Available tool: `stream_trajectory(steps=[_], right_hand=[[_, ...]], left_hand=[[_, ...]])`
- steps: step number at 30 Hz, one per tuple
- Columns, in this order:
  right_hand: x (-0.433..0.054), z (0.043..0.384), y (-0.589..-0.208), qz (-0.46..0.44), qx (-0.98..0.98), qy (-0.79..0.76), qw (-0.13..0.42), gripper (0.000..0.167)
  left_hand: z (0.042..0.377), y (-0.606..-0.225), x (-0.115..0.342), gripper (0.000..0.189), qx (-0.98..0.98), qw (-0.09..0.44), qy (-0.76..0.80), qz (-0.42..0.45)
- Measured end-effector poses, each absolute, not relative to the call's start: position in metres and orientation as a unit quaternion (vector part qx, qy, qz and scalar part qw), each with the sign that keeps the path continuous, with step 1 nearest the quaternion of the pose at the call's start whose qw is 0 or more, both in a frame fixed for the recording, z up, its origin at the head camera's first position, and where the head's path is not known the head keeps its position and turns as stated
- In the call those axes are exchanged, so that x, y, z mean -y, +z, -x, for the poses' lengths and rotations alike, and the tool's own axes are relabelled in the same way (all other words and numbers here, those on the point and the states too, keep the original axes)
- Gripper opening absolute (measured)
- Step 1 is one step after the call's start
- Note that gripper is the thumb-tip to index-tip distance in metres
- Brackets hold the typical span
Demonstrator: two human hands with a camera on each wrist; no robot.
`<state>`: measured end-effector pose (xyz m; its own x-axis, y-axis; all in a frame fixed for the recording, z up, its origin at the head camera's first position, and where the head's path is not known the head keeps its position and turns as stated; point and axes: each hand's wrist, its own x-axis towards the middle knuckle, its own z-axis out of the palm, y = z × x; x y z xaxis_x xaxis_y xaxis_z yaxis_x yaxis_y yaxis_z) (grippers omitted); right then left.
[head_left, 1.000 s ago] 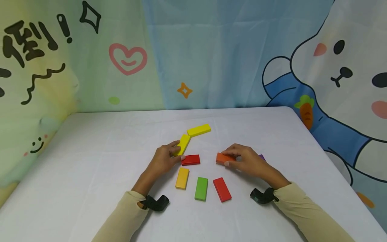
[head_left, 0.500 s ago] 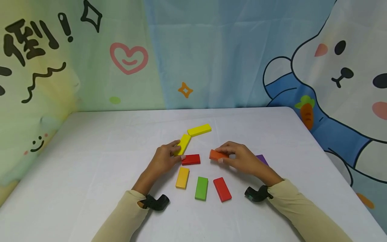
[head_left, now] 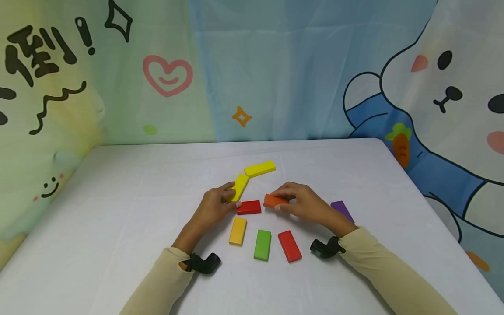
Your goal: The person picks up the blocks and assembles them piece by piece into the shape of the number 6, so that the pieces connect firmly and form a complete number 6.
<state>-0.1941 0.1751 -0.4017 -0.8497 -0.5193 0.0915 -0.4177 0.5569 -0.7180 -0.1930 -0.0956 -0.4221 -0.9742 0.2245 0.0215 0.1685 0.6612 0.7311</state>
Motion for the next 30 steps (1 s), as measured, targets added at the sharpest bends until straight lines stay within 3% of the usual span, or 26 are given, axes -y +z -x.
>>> stream_trajectory(steps=[30], right_hand=[[-0.164, 0.205, -0.411, 0.283, -0.897, -0.329, 0.089, 0.032]], left_hand=[[0.194, -0.422, 0.097, 0.047, -0.905, 0.04, 0.411, -0.105]])
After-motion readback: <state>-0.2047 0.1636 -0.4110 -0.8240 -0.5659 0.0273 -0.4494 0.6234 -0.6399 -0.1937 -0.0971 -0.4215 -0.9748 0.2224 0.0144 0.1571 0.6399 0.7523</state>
